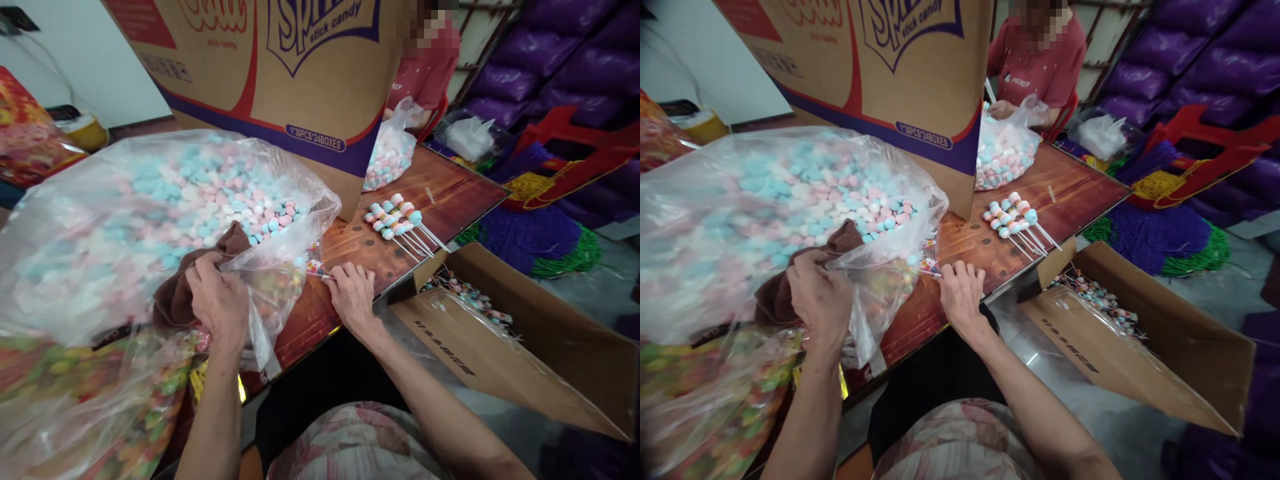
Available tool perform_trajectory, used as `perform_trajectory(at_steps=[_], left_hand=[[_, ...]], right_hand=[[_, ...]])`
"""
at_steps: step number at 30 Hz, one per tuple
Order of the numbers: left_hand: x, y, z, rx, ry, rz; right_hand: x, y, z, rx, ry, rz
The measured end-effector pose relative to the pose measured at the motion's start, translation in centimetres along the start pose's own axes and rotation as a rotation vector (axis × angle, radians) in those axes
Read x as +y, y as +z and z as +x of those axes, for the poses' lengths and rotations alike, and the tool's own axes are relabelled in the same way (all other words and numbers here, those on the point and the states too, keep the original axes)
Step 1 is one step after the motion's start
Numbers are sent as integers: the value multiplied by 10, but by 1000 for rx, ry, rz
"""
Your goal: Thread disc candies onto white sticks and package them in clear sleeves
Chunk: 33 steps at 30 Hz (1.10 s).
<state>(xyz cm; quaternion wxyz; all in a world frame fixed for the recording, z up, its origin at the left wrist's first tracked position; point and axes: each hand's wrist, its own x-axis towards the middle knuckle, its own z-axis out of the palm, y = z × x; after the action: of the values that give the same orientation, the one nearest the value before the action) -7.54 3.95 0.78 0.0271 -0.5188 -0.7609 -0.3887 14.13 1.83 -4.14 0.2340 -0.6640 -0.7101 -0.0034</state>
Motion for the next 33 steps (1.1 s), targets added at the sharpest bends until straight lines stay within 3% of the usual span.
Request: perform_trajectory(at_steps=[3, 6, 11, 12, 13, 15, 17, 20, 23, 27, 30, 33], left_hand=[[-14, 1, 2, -122, 24, 85], [-12, -5, -4, -206, 141, 2], [34, -31, -37, -112, 279, -297], [46, -33, -46, -156, 279, -429], [57, -32, -55, -316, 282, -566], [73, -25, -69, -616, 165, -774], [82, -13, -76, -773, -45, -931], [86, 4, -77, -750, -240, -1023], [87, 11, -75, -716, -337, -1023], [86, 11, -79, -829, -589, -1114], [90, 9, -80, -914, -695, -1176], [97, 4, -78, -804, -761, -1293]], right_hand=[[4, 0, -1, -1, 26, 35], [16, -10, -7, 47, 80, 135], [35, -40, -19, 351, 207, 441], [35, -47, -21, 413, 205, 480], [33, -53, -23, 454, 172, 496], [26, -65, -26, 457, 19, 456], [19, -72, -26, 396, -172, 368], [14, -75, -26, 312, -308, 272], [19, -73, -26, 262, -283, 294], [30, -69, -29, 240, -234, 414], [35, -70, -29, 249, -239, 472], [35, -73, -27, 218, -201, 660]])
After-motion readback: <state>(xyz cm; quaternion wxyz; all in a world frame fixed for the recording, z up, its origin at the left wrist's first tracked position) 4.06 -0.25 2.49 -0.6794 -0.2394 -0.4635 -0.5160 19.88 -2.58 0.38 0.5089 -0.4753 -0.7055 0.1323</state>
